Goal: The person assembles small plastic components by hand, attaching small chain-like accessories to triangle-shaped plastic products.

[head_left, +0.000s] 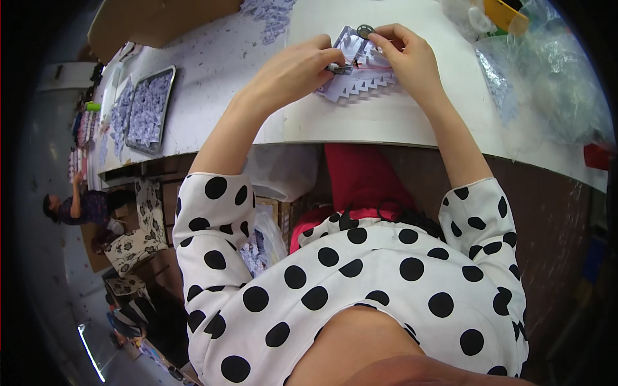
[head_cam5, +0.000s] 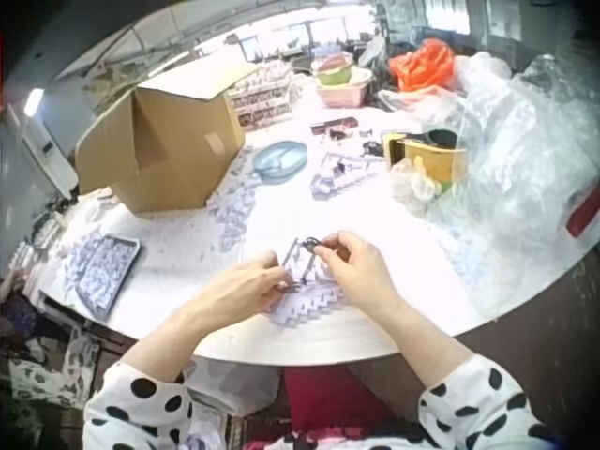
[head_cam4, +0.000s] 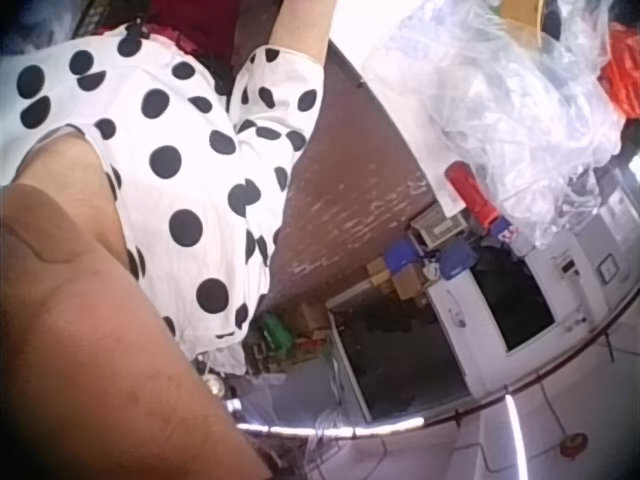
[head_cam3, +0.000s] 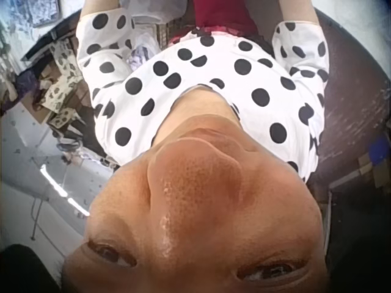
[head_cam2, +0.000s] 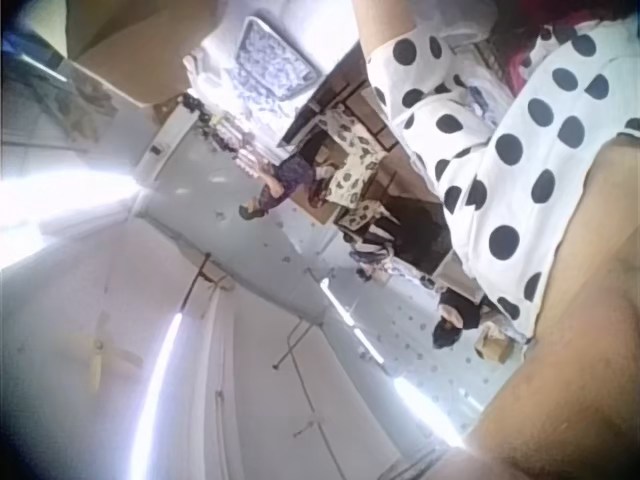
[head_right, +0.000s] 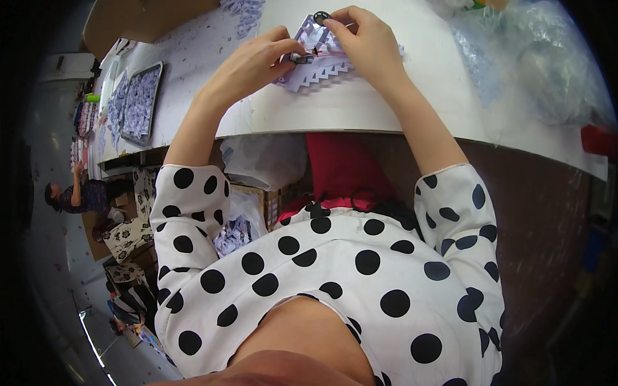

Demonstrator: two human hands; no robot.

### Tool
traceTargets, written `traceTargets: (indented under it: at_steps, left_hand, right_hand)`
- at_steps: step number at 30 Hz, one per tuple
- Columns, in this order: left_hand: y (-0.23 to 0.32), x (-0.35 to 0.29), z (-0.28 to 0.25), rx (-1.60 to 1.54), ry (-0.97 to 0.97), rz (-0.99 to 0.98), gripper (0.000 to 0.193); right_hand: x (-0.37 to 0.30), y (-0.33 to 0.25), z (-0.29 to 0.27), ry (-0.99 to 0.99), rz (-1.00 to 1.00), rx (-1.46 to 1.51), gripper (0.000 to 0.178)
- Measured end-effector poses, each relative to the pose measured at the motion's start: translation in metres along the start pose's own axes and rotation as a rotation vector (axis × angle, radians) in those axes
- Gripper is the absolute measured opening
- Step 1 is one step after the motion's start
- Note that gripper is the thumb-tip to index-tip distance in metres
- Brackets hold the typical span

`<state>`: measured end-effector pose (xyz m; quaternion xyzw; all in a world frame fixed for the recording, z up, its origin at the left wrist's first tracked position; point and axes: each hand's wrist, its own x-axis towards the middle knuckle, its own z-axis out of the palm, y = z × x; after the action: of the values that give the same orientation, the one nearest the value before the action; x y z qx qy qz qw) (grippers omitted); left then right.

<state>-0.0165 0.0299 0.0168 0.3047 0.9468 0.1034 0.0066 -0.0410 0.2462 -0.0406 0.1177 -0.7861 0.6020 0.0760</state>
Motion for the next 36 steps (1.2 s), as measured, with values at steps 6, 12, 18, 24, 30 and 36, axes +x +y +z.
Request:
traceTargets:
  at_steps: [6, 12, 18, 24, 30, 36]
  left_hand:
    - [-0.012, 0.007, -0.002, -0.127, -0.024, 0.007, 0.017]
    - [-0.014, 0.002, -0.007, -0.252, 0.201, 0.138, 0.012]
    - [-0.011, -0.003, 0.002, -0.905, 0.183, -0.093, 0.014]
    - [-0.014, -0.007, -0.001, -1.337, 0.116, -0.428, 0.017]
    - [-0.017, -0.019, -0.014, -0.773, 0.056, -0.317, 0.034]
    - [0.0, -0.035, -0.027, -0.413, 0.17, -0.313, 0.038]
  right_hand:
    - [-0.003, 0.005, 0.004, 0.021, -0.017, 0.019, 0.027]
    - [-0.009, -0.006, 0.008, 0.066, -0.014, 0.144, 0.023]
    - [-0.009, -0.01, 0.01, 0.094, 0.0, 0.097, 0.023]
    - [-0.004, -0.009, -0.001, 0.113, -0.132, -0.437, 0.022]
    - [-0.03, -0.06, 0.02, 0.033, -0.413, -0.318, 0.038]
    - [-0.023, -0.046, 0.056, -0.225, -0.258, -0.121, 0.04]
